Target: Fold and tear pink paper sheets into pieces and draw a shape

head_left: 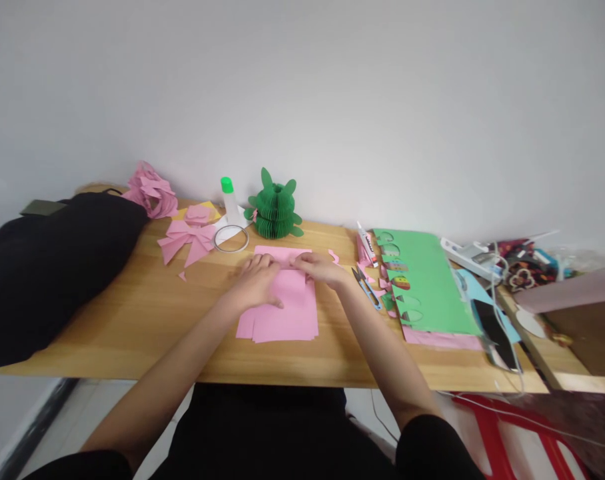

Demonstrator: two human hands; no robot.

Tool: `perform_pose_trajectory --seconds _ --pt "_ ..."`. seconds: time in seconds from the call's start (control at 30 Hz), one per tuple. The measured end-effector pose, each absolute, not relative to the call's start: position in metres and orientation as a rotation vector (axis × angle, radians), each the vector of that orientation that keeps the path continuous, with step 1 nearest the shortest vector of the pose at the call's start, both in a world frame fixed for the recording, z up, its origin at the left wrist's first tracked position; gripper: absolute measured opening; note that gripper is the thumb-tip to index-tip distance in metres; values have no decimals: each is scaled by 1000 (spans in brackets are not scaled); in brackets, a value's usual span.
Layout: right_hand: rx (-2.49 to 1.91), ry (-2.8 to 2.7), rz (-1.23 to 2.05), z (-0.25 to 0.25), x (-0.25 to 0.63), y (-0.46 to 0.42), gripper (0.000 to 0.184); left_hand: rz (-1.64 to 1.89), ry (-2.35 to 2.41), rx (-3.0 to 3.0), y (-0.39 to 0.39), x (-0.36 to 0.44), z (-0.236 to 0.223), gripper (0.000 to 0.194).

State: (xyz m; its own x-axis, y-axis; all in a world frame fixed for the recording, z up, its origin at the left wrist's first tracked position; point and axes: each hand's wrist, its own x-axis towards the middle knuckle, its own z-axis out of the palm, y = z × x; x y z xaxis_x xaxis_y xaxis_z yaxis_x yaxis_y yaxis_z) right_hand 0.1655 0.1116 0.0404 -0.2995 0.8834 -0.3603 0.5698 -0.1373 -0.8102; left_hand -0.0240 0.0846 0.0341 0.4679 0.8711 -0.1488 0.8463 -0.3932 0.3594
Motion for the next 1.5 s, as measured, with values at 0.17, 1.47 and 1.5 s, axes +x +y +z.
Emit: perform_pose_trajectory --seconds 0.17,1.47,1.5 --pt "-1510 -1581 1548 34 181 83 57 219 1444 2398 70 -22 36 59" --pt "-1340 -1083 1134 -8 159 7 16 792 1222 1652 22 -3 16 20" --pt "-1346 -1086 1135 -7 161 7 16 765 1206 1672 23 -5 18 21"
